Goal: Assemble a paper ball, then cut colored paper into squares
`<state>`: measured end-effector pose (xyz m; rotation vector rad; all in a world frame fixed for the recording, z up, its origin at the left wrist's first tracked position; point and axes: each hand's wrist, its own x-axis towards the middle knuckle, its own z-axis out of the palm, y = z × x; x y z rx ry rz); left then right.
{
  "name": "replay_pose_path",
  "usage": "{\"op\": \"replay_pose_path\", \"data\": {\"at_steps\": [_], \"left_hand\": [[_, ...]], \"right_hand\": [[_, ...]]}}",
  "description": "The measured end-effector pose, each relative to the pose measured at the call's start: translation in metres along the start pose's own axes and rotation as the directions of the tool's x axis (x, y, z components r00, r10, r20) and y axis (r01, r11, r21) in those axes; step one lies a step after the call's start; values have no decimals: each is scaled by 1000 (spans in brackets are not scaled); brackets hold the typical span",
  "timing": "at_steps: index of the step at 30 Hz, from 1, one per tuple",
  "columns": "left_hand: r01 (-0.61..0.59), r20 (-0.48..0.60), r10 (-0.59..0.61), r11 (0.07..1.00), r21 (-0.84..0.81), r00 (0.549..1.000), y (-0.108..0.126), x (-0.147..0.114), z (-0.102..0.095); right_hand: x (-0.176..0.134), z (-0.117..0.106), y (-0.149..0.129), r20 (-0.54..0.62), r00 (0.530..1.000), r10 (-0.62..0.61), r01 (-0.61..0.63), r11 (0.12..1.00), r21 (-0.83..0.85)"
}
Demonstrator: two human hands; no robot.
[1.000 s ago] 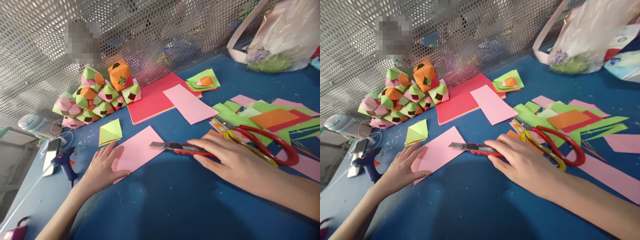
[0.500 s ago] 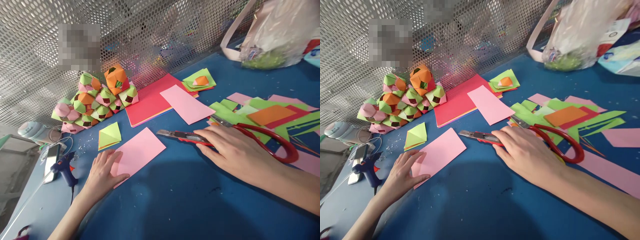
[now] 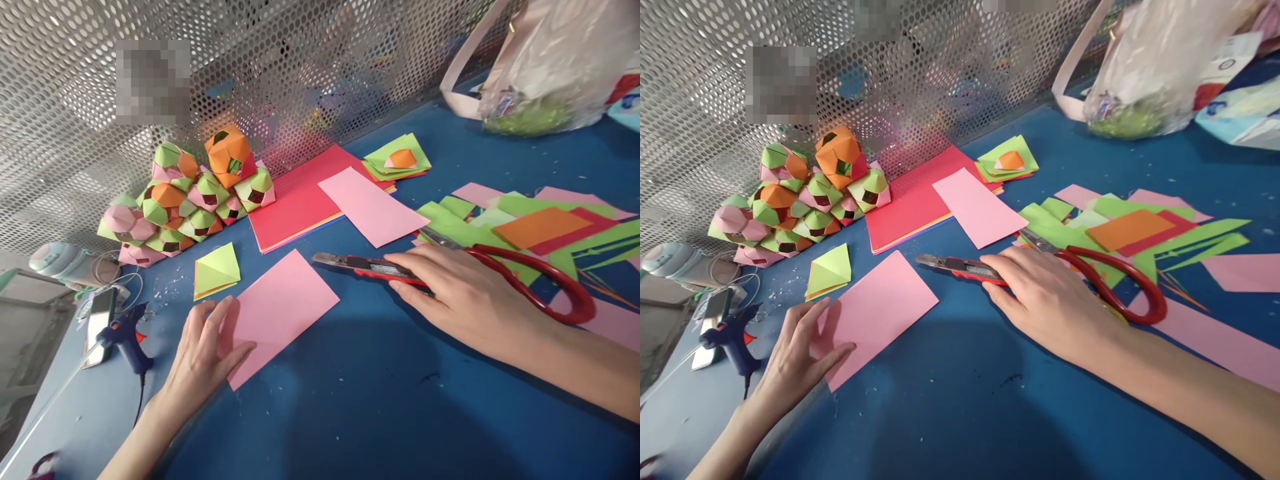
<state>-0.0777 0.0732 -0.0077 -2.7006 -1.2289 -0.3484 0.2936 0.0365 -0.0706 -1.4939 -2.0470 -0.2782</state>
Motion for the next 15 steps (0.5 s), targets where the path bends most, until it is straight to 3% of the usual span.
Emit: {"op": "replay_pose_path", "data": {"at_steps": [4,8,12,15], "left_hand": [[73,-15,-75,995,-74,997,5,2,6],[207,78,-195,953,-222,978,7,7,6],[372,185,-328,874,-313,926,4,11,-1],[435,251,-362,823,-365,897,0,14,-6]], "right_hand": [[0,-1,-1,5,1000,19,-19,999,38],[1,-2,-1,11,1000,1,-2,999,32],[1,-2,-1,0,1000,-17,17,999,30],[0,-2,-1,9,1000,-13,12,999,46]]}}
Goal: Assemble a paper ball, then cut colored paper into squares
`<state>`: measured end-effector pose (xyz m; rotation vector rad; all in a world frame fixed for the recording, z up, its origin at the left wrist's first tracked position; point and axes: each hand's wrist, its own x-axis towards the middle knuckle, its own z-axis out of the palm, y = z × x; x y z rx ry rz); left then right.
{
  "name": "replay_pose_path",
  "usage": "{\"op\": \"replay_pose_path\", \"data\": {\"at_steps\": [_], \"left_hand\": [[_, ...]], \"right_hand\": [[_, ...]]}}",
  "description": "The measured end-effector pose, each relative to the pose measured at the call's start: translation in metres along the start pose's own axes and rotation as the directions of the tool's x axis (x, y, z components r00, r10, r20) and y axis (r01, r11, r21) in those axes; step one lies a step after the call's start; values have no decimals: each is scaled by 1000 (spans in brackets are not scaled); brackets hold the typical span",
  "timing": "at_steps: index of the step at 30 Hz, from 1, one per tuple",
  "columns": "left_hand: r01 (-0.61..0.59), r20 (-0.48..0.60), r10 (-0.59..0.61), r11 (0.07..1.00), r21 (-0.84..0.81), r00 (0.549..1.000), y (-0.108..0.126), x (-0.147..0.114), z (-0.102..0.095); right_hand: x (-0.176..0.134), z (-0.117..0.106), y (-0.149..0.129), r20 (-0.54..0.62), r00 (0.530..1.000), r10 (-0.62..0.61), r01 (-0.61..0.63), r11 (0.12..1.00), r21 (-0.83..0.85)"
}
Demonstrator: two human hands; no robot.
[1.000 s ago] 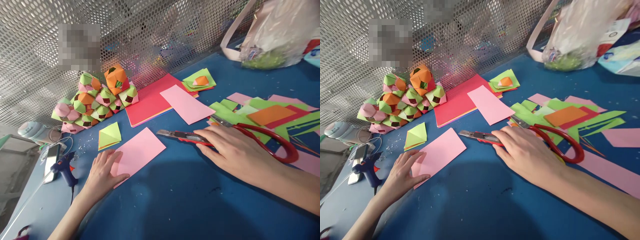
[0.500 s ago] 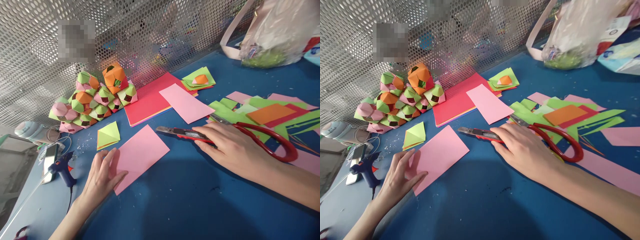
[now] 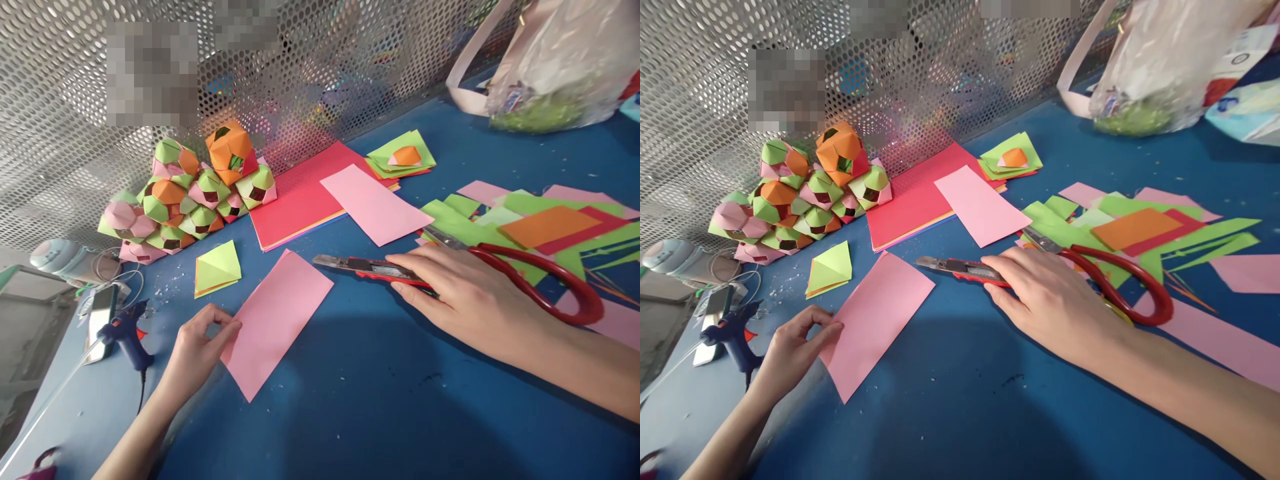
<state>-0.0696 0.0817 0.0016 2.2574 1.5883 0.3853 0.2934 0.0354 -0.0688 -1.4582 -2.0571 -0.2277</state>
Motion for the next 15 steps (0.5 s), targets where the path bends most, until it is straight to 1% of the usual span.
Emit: {"op": "replay_pose_path", "data": {"at_steps": [3,7,9,10,11,12,13,14,15], "left_hand": [[-12,14,12,1000,-21,1000,1,1,-5],[-89,-1,89,996,8,996,0,3,-8],[-171,-30,173,984,56,984,-2,3,-7],[-241,-63,248,966,97,967,-5,4,-5],[-324,-108,341,934,153,934,-7,4,-3],[-402,-156,440,888,224,884,-10,5,-1],[-463,-197,529,834,301,825,-13,5,1],[-501,-224,600,781,374,768,-16,5,4],[-518,-235,649,735,437,724,-18,5,5]], "right_hand": [[-1,0,1,20,1000,11,-11,1000,7],[-1,-1,1,-6,1000,18,-18,1000,2],[0,0,1,-11,1000,19,-19,1000,3],[1,0,1,-14,1000,18,-18,1000,3],[1,0,1,-16,1000,18,-18,1000,4],[2,1,0,-18,1000,17,-17,1000,5],[2,1,0,-17,1000,16,-15,1000,5],[2,2,1,-16,1000,13,-13,1000,5],[2,2,1,-15,1000,12,-12,1000,6]]}}
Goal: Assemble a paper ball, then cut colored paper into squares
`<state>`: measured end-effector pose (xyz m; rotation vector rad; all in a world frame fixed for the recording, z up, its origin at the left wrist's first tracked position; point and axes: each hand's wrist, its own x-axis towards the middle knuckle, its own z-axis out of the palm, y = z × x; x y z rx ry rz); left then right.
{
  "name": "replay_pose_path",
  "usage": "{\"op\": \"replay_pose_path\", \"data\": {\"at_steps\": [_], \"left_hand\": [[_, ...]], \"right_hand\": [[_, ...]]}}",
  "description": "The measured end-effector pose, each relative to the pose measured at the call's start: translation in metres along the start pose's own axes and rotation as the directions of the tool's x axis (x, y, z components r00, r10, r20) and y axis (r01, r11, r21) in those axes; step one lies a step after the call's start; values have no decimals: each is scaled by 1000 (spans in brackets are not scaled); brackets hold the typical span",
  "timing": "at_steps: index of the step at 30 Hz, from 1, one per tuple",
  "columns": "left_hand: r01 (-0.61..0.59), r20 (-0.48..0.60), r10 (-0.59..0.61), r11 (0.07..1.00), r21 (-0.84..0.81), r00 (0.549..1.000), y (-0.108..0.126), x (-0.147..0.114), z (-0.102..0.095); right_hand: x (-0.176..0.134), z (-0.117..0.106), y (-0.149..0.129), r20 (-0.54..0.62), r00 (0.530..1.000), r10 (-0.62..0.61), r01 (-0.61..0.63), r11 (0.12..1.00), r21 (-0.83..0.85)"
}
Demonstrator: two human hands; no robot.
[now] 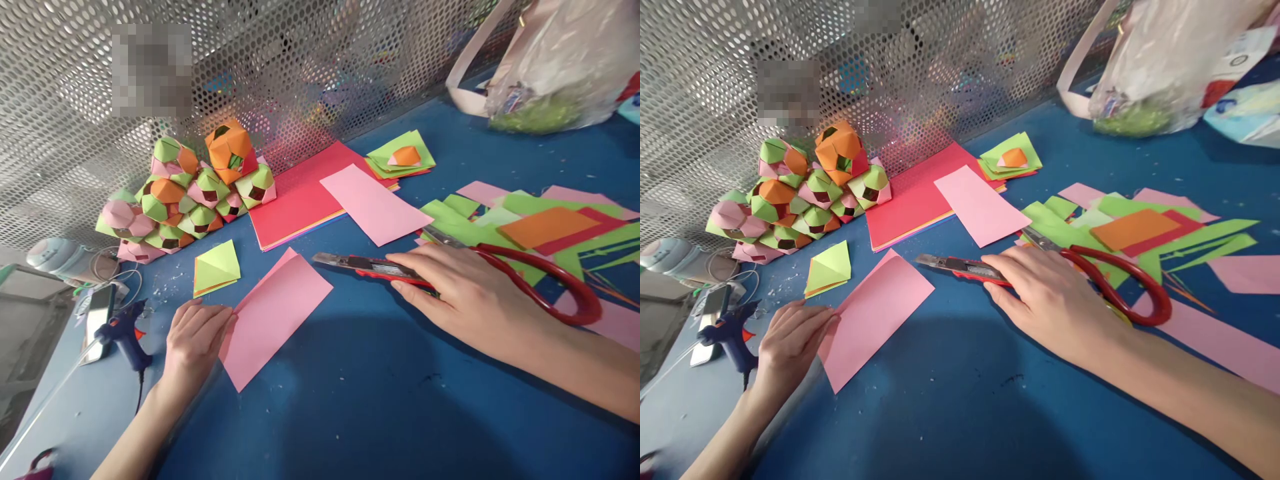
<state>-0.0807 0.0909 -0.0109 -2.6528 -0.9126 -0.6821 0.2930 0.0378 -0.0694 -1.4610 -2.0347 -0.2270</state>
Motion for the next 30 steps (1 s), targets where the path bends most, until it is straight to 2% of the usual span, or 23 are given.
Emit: {"op": "replay_pose_path", "data": {"at_steps": [5,8,13,19,24,26,28,30], "left_hand": [[-98,-70,111,981,168,991,0,-5,3],[-107,-89,124,980,170,988,-1,-5,3],[-27,-52,28,999,18,998,-3,-5,3],[76,-43,-79,995,-66,996,-3,-5,6],[173,-18,-172,984,39,985,-2,-4,10],[131,27,-132,991,41,991,-2,-1,9],[23,124,-19,999,-32,992,-2,7,8],[-98,220,122,989,-114,968,-2,16,7]], "right_hand": [[-1,-1,1,-5,1000,-5,5,1000,2],[-1,-2,1,-11,1000,-5,5,1000,-4],[-1,-1,3,0,1000,-25,25,1000,-14],[-10,2,11,71,997,-40,41,999,-9],[-21,1,19,140,990,5,-4,1000,-10],[-24,-1,20,144,989,15,-13,1000,-11],[-24,-3,19,156,987,21,-21,1000,-2],[-23,-6,17,165,986,8,-10,1000,13]]}}
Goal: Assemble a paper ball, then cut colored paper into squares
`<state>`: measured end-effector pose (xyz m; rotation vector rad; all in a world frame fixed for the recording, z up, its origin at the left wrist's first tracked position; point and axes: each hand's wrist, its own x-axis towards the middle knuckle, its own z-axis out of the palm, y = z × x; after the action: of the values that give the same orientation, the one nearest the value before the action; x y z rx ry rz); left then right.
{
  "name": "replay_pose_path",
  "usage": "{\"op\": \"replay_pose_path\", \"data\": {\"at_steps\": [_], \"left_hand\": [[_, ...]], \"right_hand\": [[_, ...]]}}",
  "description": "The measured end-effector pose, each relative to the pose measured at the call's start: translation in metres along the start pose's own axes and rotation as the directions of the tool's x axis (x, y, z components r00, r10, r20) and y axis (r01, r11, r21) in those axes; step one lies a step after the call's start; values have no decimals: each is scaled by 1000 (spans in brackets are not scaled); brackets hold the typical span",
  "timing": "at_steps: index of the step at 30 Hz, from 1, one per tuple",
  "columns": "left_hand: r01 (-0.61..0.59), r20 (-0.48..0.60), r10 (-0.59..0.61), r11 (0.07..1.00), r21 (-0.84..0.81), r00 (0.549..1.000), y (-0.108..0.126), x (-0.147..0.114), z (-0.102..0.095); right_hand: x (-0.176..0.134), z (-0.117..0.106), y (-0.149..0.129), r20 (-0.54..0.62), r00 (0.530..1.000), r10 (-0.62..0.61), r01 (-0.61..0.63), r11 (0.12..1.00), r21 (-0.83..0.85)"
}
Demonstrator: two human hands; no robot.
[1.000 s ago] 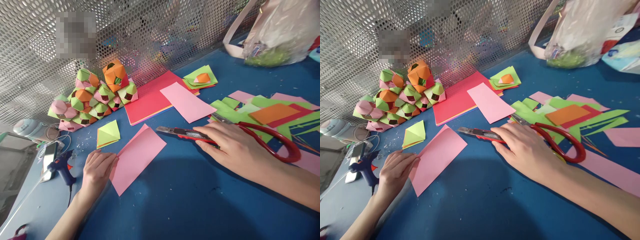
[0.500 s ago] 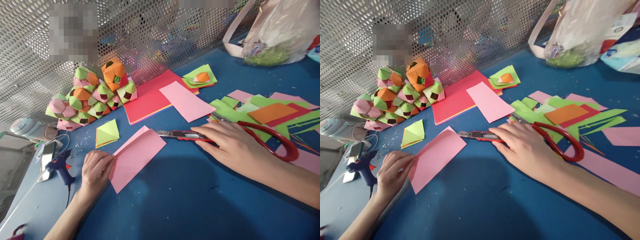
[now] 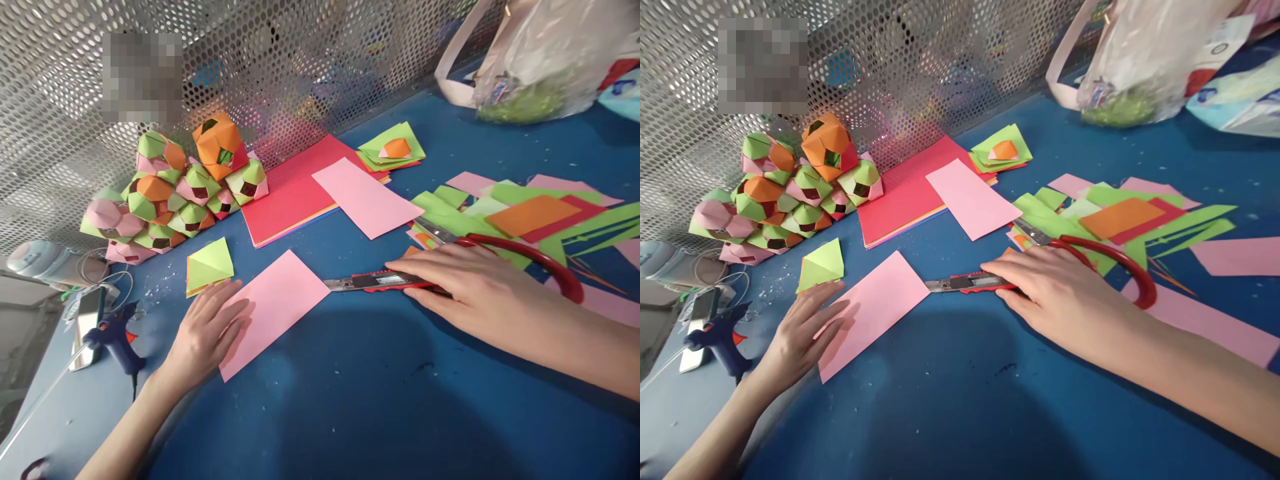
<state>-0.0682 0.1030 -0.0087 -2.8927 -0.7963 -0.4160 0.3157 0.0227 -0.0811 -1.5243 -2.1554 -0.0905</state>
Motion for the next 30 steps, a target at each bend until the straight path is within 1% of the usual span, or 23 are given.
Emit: {"op": "replay_pose_path", "data": {"at_steps": [3,5,7,10,12,16,19,30], "left_hand": [[-148,141,155,987,-63,978,-3,14,4],[-193,192,210,976,-104,959,-6,20,12],[-207,213,232,969,-132,949,-10,22,22],[-212,225,238,968,-131,945,-13,21,32],[-208,245,232,971,-119,941,-14,19,35],[-200,276,224,973,-111,935,-12,19,33],[-197,277,219,975,-108,936,-11,20,33],[-204,279,222,975,-93,934,-12,18,36]], "right_hand": [[1,-5,-4,4,1000,-25,25,1000,3],[1,-7,-6,4,1000,-29,29,1000,3],[0,-8,-8,7,999,-39,39,999,6],[-3,-9,-10,6,998,-62,62,998,16],[-4,-9,-12,-1,998,-70,70,997,35],[-5,-9,-16,-41,997,-61,64,994,90],[-6,-8,-16,-49,998,-46,52,990,127],[-10,-6,-18,-56,997,56,-46,986,159]]}}
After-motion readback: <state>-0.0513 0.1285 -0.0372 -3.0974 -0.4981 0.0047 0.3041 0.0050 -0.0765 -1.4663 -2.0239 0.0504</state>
